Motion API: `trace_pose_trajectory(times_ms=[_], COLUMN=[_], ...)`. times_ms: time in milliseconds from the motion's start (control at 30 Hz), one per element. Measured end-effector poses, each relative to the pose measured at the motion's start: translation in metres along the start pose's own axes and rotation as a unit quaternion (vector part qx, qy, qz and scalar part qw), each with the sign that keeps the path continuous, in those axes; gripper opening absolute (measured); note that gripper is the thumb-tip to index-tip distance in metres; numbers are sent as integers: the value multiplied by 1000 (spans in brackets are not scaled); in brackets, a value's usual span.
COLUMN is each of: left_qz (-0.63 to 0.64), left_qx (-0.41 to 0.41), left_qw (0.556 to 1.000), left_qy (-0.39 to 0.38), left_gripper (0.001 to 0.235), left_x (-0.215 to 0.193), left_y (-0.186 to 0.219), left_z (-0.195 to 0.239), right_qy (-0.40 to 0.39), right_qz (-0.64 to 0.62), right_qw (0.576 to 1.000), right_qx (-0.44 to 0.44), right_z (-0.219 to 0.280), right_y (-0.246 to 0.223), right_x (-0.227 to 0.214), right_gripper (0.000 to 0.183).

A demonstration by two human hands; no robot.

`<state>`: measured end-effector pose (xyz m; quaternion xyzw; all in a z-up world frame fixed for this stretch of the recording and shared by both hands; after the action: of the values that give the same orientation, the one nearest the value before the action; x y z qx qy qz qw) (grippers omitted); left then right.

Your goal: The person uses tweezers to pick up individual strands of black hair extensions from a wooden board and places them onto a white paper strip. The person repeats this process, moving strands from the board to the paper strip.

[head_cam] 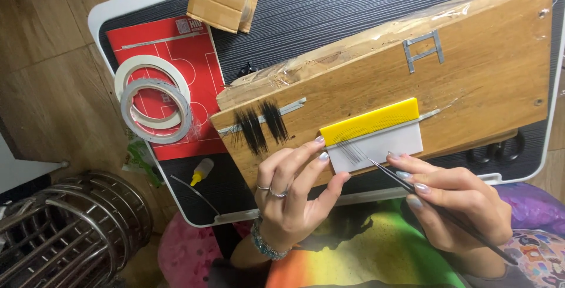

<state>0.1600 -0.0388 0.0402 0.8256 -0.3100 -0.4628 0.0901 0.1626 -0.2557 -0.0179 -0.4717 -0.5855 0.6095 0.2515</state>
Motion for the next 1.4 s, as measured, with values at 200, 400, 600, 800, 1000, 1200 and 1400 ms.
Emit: trace_pose_trajectory(times_ms=[200, 400, 600, 800, 1000, 1200, 1400], left_qz=[3, 3, 4, 0, -1, -4, -6], left_qx=[0, 0, 1, 1, -4, 1, -2], left_qw=[1000, 1000, 1000, 1000, 1000, 1000, 1000], left_qy=[-4, -5, -4, -1, -3, 1, -12], left_gripper=[29, 30, 28, 28, 27, 28, 29], left_x=[0, 1, 0, 0, 0, 0, 0], left_y=[0, -1, 0, 0, 0, 0, 1], left_z=[-1, 1, -1, -1, -2, -2, -5], right_qy=[52, 56, 56, 29, 40, 32, 25], right_qz=[4, 16, 23, 37, 41, 35, 42], right_qw=[999, 998, 998, 999, 998, 999, 999], right_qx=[7, 12, 24, 22, 29, 14, 24], right_z=[-9, -11, -13, -12, -15, -11, -10], right_y=[-13, -16, -19, -17, -20, -15, -13], right_x=[0, 1, 1, 4, 4, 3, 4], right_gripper=[23, 23, 22, 25, 23, 26, 25])
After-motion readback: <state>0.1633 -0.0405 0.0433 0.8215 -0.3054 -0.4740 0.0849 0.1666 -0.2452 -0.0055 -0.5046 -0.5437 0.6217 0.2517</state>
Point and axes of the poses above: each hand's wrist, its own z-axis away from the middle knuckle, its own x-axis out of the palm, y = z × x, the point moved 10 cm from there along -z, towards the middle knuckle, and after that the axes turned 9 degrees about x, right-handed, at the moved point
